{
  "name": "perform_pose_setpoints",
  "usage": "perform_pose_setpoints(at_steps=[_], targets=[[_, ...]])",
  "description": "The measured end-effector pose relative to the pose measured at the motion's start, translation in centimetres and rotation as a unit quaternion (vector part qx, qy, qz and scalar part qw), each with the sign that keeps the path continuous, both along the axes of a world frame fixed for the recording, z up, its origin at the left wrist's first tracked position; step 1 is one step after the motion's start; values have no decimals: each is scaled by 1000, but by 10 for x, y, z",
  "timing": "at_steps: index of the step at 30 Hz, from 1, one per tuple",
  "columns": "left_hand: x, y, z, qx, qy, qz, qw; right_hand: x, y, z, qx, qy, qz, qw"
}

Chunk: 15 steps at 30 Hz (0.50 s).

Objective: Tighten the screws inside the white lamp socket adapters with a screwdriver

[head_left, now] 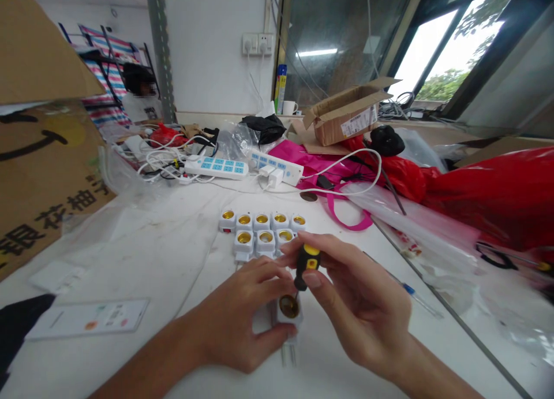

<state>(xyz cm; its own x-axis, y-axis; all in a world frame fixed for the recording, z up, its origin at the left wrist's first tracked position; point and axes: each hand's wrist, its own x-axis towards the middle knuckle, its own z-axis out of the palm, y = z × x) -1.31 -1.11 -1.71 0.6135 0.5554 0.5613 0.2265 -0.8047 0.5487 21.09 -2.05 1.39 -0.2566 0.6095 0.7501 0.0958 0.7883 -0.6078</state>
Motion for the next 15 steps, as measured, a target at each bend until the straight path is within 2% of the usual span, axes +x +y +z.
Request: perform_pose_setpoints(at_steps=[3,5,7,11,15], targets=[[1,-2,-4,-20,-10,-13,1000,-3,0,5,31,-18,9,999],[3,-3,-7,-39,-14,-20,999,-7,1,10,69,-8,-13,998],[5,-4,-9,-49,-23,-16,998,-12,0,12,71,9,-36,997],[7,-5,-8,-70,-44,-15,996,-16,-3,6,12,50,-46,998],[9,-6,-4,-96,-46,-24,994,-14,0,-1,70,69,-84,992]])
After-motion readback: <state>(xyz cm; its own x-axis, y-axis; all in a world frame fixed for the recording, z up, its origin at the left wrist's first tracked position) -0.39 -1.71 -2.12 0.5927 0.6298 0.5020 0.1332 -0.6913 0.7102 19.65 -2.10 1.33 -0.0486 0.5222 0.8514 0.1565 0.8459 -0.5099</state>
